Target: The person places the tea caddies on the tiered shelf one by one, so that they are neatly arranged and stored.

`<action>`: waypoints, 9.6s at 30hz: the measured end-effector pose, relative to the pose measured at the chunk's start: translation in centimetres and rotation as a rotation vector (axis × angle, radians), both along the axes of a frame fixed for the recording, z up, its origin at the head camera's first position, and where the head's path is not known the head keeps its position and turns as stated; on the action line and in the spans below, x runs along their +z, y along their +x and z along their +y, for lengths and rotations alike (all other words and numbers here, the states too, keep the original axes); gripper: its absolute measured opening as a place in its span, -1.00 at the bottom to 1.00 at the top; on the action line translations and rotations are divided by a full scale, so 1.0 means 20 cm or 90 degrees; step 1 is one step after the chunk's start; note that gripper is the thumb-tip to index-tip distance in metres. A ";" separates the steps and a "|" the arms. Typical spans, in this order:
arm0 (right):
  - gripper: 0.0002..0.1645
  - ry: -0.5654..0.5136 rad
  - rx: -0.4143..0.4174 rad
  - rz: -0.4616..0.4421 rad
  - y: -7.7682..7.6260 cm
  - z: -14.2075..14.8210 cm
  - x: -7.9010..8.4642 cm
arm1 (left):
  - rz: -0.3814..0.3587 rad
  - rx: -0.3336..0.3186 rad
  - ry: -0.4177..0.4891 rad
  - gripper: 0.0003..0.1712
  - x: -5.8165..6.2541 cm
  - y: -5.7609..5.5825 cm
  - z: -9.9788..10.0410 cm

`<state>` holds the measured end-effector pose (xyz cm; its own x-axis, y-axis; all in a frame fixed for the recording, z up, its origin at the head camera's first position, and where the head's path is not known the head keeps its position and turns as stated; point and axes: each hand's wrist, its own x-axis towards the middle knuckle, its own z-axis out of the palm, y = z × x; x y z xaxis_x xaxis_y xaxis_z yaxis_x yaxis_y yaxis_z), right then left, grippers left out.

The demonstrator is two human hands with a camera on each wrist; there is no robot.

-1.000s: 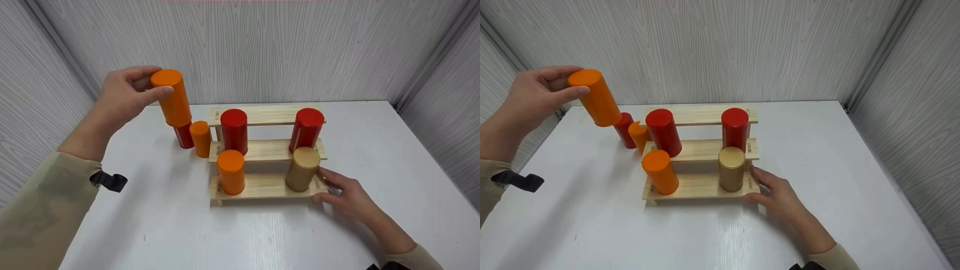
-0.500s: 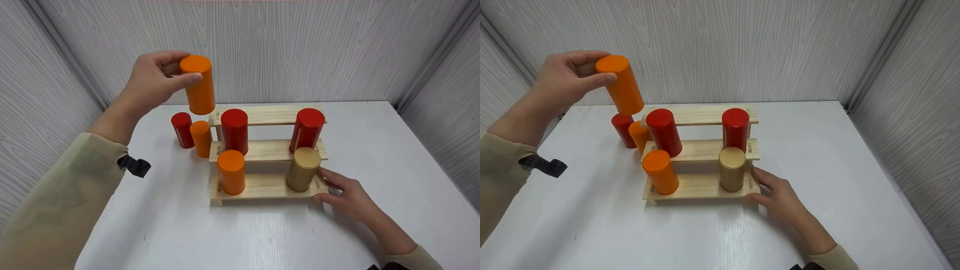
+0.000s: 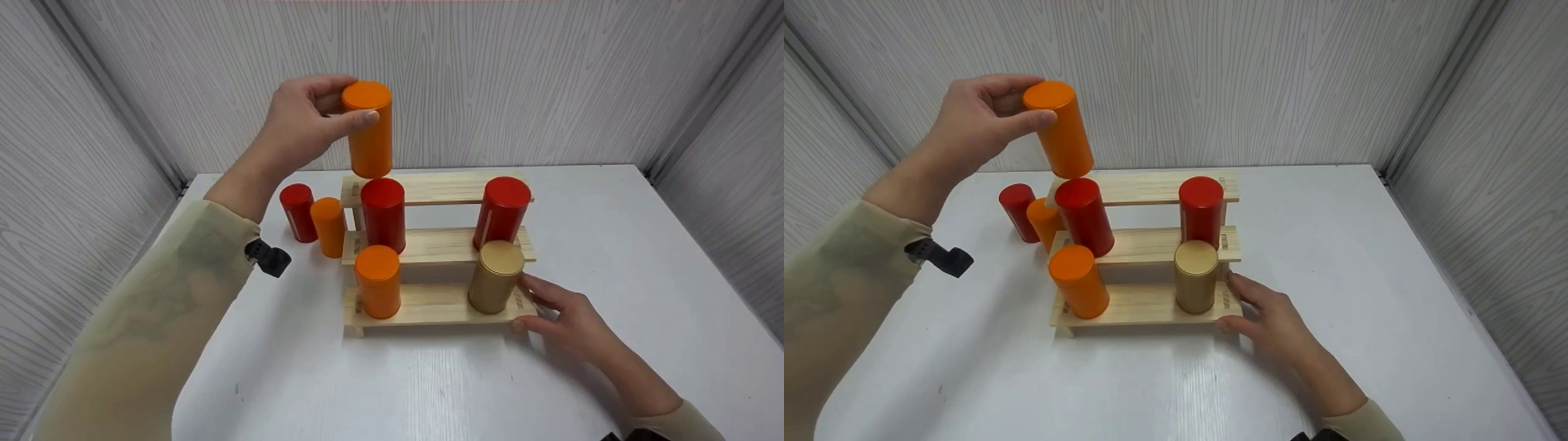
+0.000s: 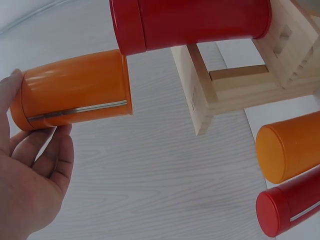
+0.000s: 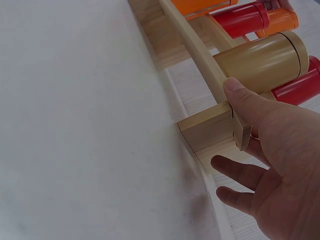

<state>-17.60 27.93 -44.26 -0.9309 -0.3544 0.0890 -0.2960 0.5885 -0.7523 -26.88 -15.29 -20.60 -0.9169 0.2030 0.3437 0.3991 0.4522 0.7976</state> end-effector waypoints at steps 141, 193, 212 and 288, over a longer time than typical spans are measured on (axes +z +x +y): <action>0.06 0.013 -0.002 0.031 -0.01 0.02 -0.01 | -0.113 -0.001 0.014 -0.11 -0.04 -0.10 0.07; 0.09 0.017 -0.010 0.001 0.02 0.00 -0.01 | -0.244 0.139 0.006 0.04 -0.64 -0.09 -0.60; 0.09 0.012 -0.009 0.015 0.02 0.01 -0.01 | -0.282 0.156 0.008 0.12 -0.83 -0.12 -0.62; 0.06 0.003 0.006 0.037 0.02 -0.01 -0.02 | -0.311 0.217 0.045 0.06 -0.94 -0.13 -0.58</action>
